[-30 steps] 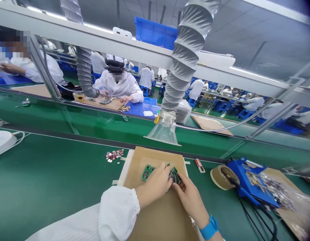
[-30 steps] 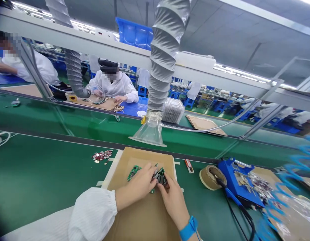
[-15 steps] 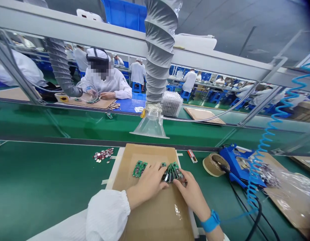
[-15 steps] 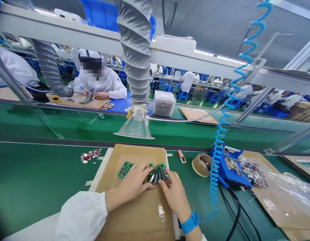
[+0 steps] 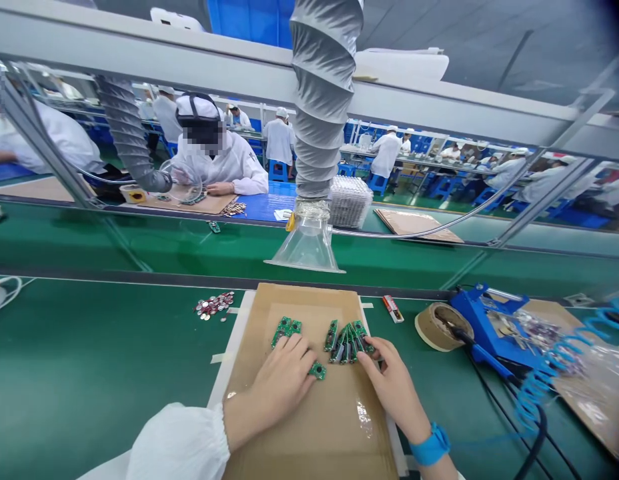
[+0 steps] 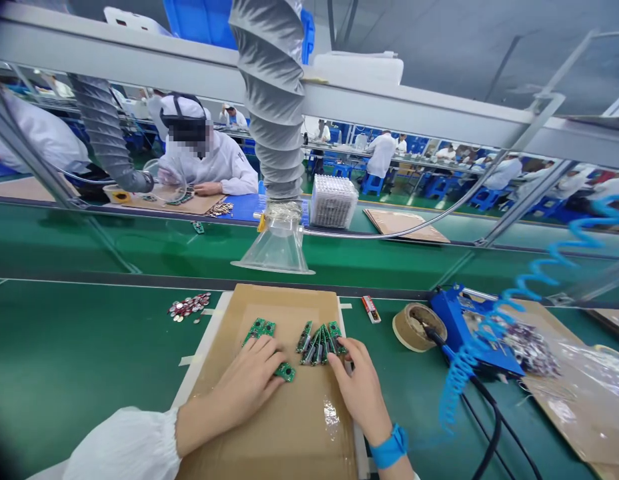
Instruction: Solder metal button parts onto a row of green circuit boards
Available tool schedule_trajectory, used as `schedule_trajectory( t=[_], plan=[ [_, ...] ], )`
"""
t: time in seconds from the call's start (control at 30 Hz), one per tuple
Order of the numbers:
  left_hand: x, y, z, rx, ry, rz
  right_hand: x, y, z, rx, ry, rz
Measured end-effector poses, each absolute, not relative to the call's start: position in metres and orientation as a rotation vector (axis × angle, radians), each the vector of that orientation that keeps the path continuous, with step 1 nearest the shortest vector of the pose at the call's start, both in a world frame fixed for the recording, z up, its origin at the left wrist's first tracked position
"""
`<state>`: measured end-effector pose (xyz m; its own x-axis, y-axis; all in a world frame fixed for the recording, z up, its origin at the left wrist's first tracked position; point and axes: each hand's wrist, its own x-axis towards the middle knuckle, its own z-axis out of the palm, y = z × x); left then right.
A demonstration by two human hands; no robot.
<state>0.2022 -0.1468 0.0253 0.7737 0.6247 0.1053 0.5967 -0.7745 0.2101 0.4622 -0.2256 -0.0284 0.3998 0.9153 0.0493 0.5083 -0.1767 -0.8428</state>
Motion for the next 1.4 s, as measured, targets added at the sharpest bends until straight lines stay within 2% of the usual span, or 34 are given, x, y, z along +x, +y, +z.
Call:
schedule_trajectory(
  t=[0.27,0.47,0.57,0.7,0.83,1.03,1.2,1.4],
  plan=[
    [0.209,-0.139,0.033,2.644,1.232,0.446,0.46,-0.225,-0.033,-1.811,-1.187,0.599],
    [0.229,-0.113,0.041,2.786,1.393,0.364,0.462,-0.223,-0.031,-1.807,-1.204,0.598],
    [0.23,-0.114,0.041,2.795,1.301,0.395,0.462,-0.223,-0.029,-1.808,-1.211,0.592],
    [0.235,-0.124,0.037,2.827,0.854,0.517,0.462,-0.22,-0.027,-1.804,-1.218,0.573],
    [0.249,-0.127,0.018,2.94,0.602,0.453,0.463,-0.219,-0.026,-1.819,-1.216,0.534],
    [0.265,-0.135,-0.003,3.095,0.638,0.433,0.466,-0.223,-0.025,-1.828,-1.224,0.478],
    [0.264,-0.137,0.0,3.102,0.74,0.376,0.466,-0.226,-0.025,-1.841,-1.228,0.456],
    [0.265,-0.126,0.007,2.899,0.629,0.37,0.466,-0.227,-0.027,-1.82,-1.261,0.476]
  ],
)
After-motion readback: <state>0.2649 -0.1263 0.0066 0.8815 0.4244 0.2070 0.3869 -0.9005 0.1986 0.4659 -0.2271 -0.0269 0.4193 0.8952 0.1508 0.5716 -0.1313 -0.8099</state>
